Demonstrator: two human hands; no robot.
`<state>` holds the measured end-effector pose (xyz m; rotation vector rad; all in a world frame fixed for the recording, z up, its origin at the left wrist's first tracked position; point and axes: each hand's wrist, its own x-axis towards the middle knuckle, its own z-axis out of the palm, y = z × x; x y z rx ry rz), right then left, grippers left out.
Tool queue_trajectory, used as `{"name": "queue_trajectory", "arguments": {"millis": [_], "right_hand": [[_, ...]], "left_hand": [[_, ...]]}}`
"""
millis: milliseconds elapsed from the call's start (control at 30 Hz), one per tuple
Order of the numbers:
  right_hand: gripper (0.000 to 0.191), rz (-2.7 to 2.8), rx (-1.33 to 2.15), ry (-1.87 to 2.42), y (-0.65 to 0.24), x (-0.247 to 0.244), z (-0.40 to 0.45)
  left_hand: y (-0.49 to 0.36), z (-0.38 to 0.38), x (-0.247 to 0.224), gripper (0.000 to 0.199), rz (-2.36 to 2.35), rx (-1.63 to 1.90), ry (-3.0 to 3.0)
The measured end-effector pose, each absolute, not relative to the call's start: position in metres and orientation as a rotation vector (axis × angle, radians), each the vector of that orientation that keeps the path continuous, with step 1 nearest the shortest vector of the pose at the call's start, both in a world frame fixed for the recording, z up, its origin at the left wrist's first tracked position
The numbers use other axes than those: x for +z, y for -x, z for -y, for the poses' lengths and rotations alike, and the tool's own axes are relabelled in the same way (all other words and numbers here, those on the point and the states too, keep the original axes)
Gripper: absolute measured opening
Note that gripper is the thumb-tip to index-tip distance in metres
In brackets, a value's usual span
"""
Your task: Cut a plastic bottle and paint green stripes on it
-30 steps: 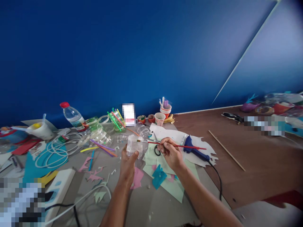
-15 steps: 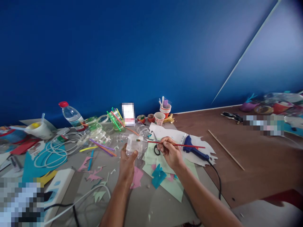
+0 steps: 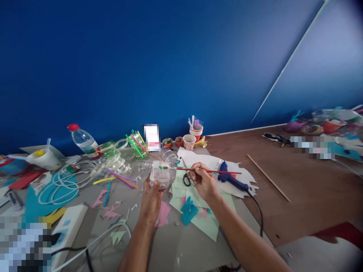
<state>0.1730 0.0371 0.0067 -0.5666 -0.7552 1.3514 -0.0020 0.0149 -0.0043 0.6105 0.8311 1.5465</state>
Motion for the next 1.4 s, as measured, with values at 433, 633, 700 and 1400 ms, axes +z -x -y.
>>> {"name": "queue_trajectory", "arguments": {"millis": [433,633,700,1400], "right_hand": [[0.007,0.713,1.359,0.559,-0.175,0.013,-0.036],[0.007,0.719,1.356,0.563,-0.175,0.015,-0.036],[0.006,0.721,1.355,0.565,-0.175,0.015,-0.036],[0.006,0.674,1.369,0.566,-0.178,0.017,-0.038]], "left_hand": [[0.004,-0.016,-0.005,0.045,-0.687,1.538,-0.489],[0.009,-0.016,-0.006,0.048,-0.664,1.470,-0.408],[0.010,-0.016,-0.005,0.051,-0.649,1.440,-0.379],[0.017,-0.012,0.000,0.051,-0.562,1.267,-0.246]]}}
